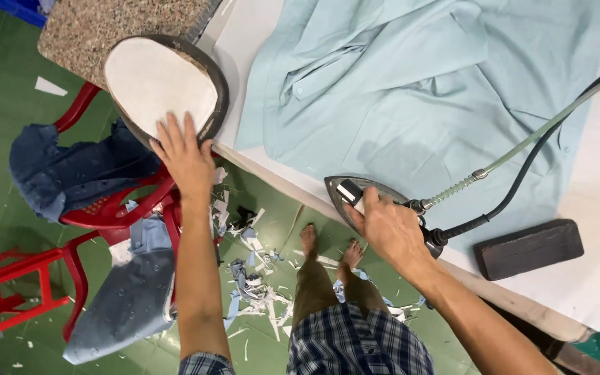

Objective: The person irons a light blue shirt on a white ironing board using a steam iron. They repeatedly smooth the fabric, reposition the shirt, and iron different sections including the body and sleeves.

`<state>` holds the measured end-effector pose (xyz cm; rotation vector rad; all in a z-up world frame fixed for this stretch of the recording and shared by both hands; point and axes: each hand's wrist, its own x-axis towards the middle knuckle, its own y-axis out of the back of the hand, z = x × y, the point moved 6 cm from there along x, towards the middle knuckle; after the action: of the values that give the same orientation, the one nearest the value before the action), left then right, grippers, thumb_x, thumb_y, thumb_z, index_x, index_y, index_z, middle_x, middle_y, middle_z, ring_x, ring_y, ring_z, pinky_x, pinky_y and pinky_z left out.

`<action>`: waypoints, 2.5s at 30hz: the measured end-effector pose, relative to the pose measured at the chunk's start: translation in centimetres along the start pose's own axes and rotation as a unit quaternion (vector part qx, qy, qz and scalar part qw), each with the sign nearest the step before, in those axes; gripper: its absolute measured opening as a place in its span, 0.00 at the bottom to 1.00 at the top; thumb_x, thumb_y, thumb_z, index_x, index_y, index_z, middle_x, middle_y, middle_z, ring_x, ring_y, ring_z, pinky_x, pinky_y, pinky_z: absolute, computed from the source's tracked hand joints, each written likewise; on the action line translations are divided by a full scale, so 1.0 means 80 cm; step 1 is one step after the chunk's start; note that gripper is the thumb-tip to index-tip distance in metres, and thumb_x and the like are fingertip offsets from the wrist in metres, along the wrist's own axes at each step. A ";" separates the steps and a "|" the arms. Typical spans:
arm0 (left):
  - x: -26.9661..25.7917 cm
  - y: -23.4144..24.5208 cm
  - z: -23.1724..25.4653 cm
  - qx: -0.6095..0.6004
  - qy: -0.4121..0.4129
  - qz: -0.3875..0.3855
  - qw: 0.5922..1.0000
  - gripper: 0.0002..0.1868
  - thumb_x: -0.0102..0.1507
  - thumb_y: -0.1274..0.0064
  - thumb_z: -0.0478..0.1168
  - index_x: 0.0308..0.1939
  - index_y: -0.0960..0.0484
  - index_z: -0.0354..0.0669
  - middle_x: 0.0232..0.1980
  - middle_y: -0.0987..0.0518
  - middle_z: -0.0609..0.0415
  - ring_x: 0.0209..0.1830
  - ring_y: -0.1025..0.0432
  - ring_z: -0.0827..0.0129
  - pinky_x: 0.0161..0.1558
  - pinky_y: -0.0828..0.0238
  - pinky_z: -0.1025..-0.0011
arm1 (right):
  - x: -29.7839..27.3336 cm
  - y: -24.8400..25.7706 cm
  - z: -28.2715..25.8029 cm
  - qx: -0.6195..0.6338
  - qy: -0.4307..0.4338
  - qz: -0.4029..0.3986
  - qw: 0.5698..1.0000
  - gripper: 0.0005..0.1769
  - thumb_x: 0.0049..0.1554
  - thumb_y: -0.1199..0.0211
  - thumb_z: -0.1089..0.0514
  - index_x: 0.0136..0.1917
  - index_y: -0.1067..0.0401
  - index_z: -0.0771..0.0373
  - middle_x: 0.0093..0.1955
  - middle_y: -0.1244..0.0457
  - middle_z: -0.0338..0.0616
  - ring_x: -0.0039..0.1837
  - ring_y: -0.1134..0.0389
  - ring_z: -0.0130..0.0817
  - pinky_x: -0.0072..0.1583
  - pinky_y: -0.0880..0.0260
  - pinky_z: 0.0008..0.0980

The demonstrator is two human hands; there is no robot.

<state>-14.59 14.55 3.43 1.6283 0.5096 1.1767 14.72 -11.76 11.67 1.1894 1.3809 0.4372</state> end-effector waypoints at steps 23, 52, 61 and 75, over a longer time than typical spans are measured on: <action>-0.019 -0.064 0.081 -0.261 -0.253 -0.057 0.930 0.34 0.66 0.53 0.59 0.74 0.30 0.54 0.80 0.38 0.52 0.80 0.47 0.60 0.79 0.61 0.55 | 0.129 -0.004 -0.138 0.092 -0.238 0.073 0.964 0.28 0.66 0.56 0.31 0.51 0.40 0.60 0.38 0.33 0.56 0.41 0.26 0.59 0.45 0.26 0.53; -0.016 -0.057 0.076 -0.298 -0.246 -0.076 0.919 0.33 0.67 0.52 0.55 0.74 0.30 0.46 0.79 0.37 0.49 0.80 0.46 0.58 0.79 0.61 0.56 | 0.115 -0.011 -0.172 0.117 -0.272 0.104 0.950 0.26 0.66 0.52 0.36 0.52 0.38 0.63 0.35 0.33 0.59 0.41 0.25 0.59 0.43 0.24 0.52; -0.017 -0.058 0.075 -0.302 -0.247 -0.088 0.917 0.33 0.67 0.52 0.53 0.74 0.32 0.42 0.79 0.38 0.48 0.80 0.46 0.57 0.79 0.62 0.57 | 0.112 -0.004 -0.175 0.138 -0.272 0.104 0.947 0.26 0.66 0.52 0.36 0.51 0.38 0.63 0.36 0.32 0.62 0.42 0.25 0.61 0.44 0.25 0.54; -0.052 -0.030 0.119 -0.263 -0.277 -0.142 0.913 0.36 0.69 0.58 0.53 0.77 0.39 0.40 0.82 0.44 0.46 0.82 0.53 0.54 0.79 0.71 0.49 | 0.098 -0.009 -0.160 0.053 -0.123 0.196 0.971 0.22 0.64 0.48 0.39 0.49 0.36 0.61 0.31 0.33 0.54 0.36 0.25 0.53 0.39 0.25 0.47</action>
<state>-7.58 7.64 -0.62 1.2761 0.0426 0.5262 4.77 -0.67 9.99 1.5574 0.9651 0.4768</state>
